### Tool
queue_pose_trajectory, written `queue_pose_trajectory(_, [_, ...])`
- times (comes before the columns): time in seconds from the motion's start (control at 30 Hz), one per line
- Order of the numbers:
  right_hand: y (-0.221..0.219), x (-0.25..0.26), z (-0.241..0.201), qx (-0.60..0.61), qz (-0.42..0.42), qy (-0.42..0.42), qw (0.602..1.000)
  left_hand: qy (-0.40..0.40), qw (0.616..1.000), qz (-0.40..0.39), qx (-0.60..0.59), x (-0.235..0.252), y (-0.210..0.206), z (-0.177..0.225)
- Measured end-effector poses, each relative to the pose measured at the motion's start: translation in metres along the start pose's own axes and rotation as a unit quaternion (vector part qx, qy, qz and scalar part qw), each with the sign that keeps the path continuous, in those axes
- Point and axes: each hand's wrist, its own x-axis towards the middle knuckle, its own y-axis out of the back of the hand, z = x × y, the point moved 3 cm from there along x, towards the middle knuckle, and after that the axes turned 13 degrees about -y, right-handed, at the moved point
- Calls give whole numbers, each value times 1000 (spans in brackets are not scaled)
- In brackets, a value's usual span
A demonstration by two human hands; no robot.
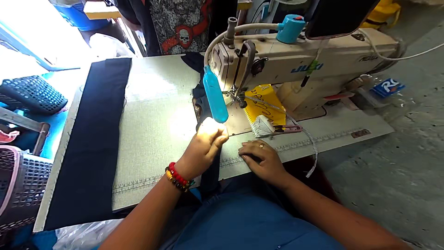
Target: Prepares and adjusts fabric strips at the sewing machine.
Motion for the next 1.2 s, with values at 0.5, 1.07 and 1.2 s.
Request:
queue_pose_trajectory(0.5, [0, 0, -2, 3, -8, -1, 1000, 58, 983, -172, 10, -65, 15, 12])
queue_pose_trajectory(1.07, [-1, 0, -1, -10, -1, 17, 1000, -49, 925, 375, 22, 68, -17, -28])
queue_pose_trajectory(1.2, [-1, 0, 0, -5, 1, 20, 1000, -51, 923, 382, -5, 74, -16, -33])
